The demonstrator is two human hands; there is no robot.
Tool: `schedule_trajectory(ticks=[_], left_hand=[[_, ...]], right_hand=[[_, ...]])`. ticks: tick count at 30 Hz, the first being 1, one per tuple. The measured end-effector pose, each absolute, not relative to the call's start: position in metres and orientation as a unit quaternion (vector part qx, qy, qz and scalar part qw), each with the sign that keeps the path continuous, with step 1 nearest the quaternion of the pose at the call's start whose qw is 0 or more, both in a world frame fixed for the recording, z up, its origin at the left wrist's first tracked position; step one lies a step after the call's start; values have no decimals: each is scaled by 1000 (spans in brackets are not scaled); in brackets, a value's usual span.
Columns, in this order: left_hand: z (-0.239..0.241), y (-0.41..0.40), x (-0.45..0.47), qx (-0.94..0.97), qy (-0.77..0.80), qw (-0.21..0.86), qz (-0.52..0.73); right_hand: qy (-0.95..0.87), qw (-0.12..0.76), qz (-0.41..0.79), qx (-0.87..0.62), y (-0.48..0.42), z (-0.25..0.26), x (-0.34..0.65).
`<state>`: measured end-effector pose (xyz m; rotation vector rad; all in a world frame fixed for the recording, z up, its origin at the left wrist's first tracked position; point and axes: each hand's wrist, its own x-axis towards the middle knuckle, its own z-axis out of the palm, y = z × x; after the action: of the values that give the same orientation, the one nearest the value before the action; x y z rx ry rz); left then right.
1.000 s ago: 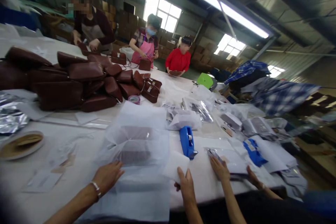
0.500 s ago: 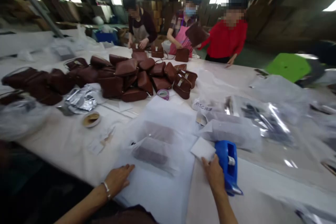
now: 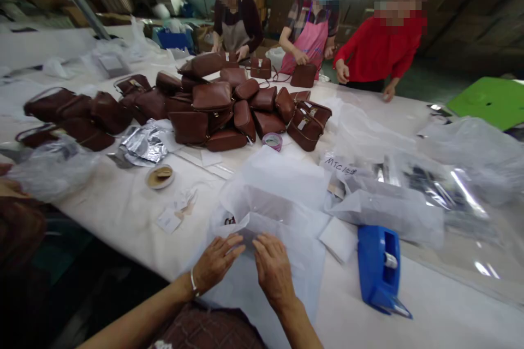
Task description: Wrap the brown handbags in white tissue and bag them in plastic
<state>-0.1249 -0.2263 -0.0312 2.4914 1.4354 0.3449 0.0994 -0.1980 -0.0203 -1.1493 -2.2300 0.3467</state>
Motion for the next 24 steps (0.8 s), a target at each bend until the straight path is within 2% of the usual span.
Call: schedule_trajectory(ticks=[4, 14, 18, 21, 24], left_hand=[[-27, -206, -139, 851, 495, 49, 169], [-15, -155, -184, 774, 575, 69, 256], [14, -115, -191, 842, 451, 96, 280], [23, -86, -196, 909, 322, 156, 212], [11, -70, -204, 925, 275, 221, 141]], right_hand=[[-854, 263, 89, -441, -179, -29, 71], [-864, 185, 35, -467, -154, -39, 40], [-860, 187, 47, -473, -155, -42, 40], [-849, 209, 62, -481, -154, -42, 39], [-838, 225, 70, -493, -153, -41, 34]])
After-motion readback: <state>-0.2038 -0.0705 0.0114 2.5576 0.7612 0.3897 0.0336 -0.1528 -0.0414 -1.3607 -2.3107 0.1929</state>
